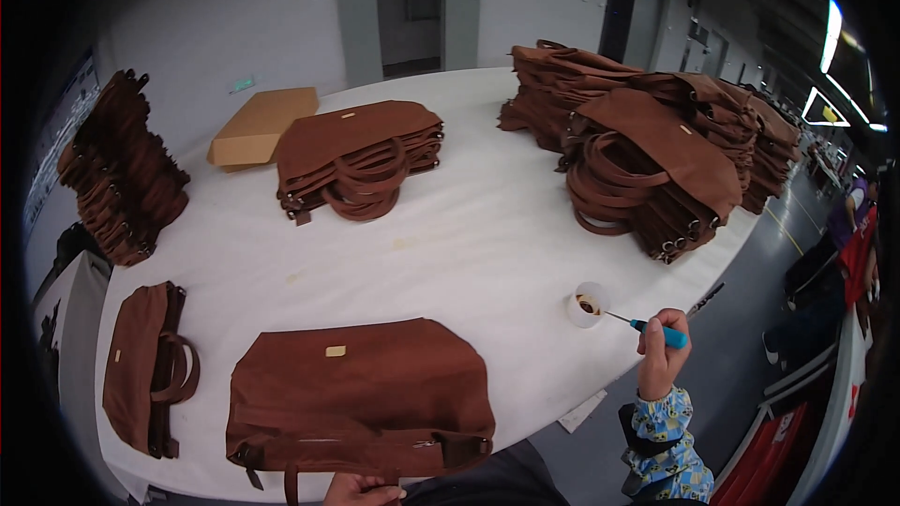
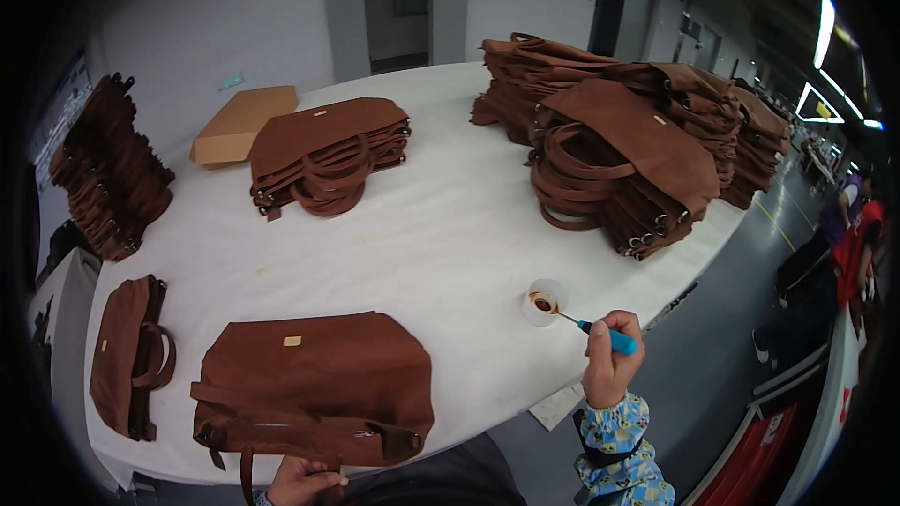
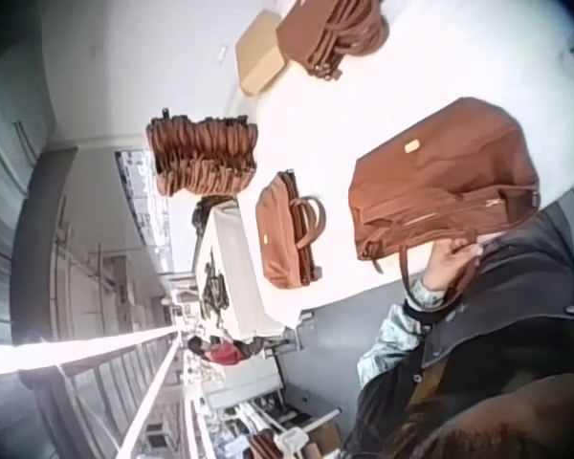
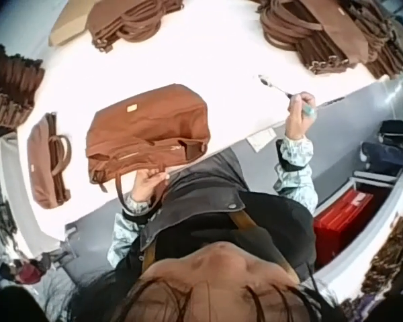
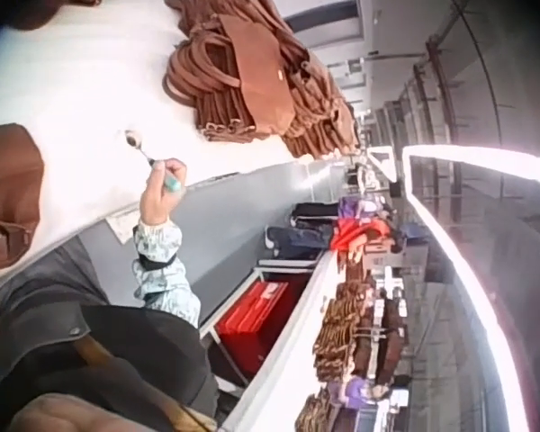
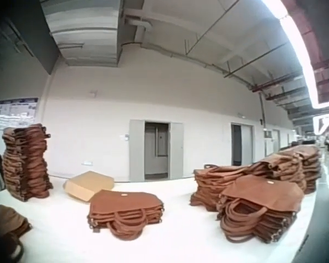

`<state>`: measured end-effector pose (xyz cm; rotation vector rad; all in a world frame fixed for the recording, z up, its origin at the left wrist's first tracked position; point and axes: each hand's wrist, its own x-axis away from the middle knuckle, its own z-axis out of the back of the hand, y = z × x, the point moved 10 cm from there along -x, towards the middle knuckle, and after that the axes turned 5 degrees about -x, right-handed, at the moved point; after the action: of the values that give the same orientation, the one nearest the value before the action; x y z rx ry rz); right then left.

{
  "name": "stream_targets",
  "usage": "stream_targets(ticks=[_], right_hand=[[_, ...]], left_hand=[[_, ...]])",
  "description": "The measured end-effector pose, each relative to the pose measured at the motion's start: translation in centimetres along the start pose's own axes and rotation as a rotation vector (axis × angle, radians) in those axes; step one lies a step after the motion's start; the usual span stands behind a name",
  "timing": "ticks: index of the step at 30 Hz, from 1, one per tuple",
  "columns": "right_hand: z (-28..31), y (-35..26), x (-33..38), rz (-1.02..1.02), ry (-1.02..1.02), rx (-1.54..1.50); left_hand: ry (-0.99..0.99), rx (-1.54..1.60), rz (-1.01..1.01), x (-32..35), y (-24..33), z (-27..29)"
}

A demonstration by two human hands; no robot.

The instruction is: Applying adhesive and assembling internal components of brown leather tote bags at a workshop table.

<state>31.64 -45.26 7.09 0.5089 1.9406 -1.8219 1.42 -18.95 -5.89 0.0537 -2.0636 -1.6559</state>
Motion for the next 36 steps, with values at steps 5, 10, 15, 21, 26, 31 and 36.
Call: stream_targets(ticks=[5, 10, 15, 21, 26, 31, 36], right_hand=[[2.3, 1.3, -2.1, 0.010, 0.047, 0.207], [-1.5, 4.0, -2.5, -0.065, -0.158, 0.273], [-2.6, 4.7, -2.8, -0.052, -0.195, 0.379], [-2.6, 4.4, -3.2, -0.035, -0.176, 0.457], [-2.1, 3.0, -3.9, 0.067, -0.109, 0.442], [-2.1, 2.4, -4.0, 0.141, -0.083, 0.537], [-3.3, 3.1, -3.9, 0.112, -0.174, 0.706]], left_hand=[[0.083, -0.053, 0.171, 0.3, -0.8, 0.2], [0.129, -0.085, 0.158, 0.9, -2.3, 1.9], [0.158, -0.073, 0.126, 0.5, -3.5, 2.8], [0.125, -0.066, 0.152, 0.7, -2.8, 2.4], [0.114, -0.064, 0.102, 0.3, -2.7, 2.5], [0.127, -0.031, 0.166, 0.5, -1.9, 1.8], [0.069, -0.007, 0.084, 0.7, -1.7, 1.8]])
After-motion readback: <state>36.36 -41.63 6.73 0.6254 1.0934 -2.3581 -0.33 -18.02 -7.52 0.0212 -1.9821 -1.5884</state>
